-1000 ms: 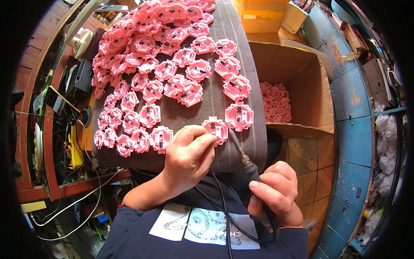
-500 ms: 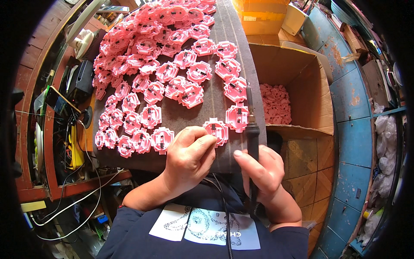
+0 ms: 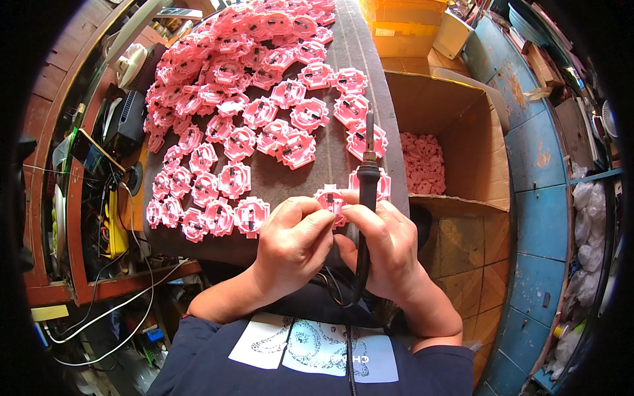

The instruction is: The person uses a soldering iron to apply solder to small pink plastic components arranged on a workbench. They pick up each component, apply heat and solder, then place it back among the others. The process is repeated for multiple units throughout the clip.

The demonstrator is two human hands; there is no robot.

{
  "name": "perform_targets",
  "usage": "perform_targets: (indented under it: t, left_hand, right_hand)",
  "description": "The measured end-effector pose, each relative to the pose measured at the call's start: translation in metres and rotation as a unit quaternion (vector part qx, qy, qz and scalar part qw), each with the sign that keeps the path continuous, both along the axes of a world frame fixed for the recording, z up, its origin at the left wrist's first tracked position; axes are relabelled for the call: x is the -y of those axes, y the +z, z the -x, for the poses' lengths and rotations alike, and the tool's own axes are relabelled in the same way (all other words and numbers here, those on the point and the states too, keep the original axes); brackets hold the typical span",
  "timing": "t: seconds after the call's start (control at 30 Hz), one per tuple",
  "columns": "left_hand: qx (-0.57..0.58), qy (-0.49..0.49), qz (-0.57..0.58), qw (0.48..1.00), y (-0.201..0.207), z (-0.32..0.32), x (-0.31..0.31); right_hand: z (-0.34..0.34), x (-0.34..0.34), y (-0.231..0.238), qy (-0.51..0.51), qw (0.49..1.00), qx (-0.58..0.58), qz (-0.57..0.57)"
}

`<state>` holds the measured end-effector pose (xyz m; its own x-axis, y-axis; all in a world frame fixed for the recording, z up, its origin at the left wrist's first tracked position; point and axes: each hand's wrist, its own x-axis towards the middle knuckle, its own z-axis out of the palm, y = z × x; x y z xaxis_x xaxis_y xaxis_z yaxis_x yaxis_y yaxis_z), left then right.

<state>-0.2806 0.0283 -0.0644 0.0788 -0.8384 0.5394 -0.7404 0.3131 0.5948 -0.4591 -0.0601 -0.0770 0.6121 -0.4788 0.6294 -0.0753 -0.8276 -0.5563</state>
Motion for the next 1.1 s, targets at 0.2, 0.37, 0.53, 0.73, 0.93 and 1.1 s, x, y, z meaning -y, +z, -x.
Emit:
perform_targets:
  t: [0.2,0.37,0.53,0.73,0.93,1.1]
  left_hand:
    - [-0.001,0.004,0.005,1.0,-0.001,0.002,0.001]
    - [0.001,0.003,0.005,1.0,0.0,0.001,0.0]
    - [-0.025,-0.007,-0.004,1.0,0.003,-0.004,-0.009]
    - [0.05,0.071,-0.037,0.996,0.024,-0.026,-0.056]
    - [0.125,0.127,-0.102,0.979,0.02,-0.034,-0.07]
    - [0.111,0.068,-0.048,0.99,0.01,-0.026,-0.054]
  right_hand:
    - [0.001,0.001,-0.001,-0.003,1.0,0.008,0.008]
    - [-0.001,0.0,0.001,-0.007,1.0,0.011,0.009]
    - [-0.012,0.002,0.006,0.006,0.999,0.014,0.039]
    - [-0.025,0.003,0.016,-0.021,0.996,-0.054,0.067]
    - [-0.025,0.01,0.021,-0.053,0.993,-0.083,0.068]
    - [-0.003,0.046,0.008,-0.18,0.975,-0.077,0.102]
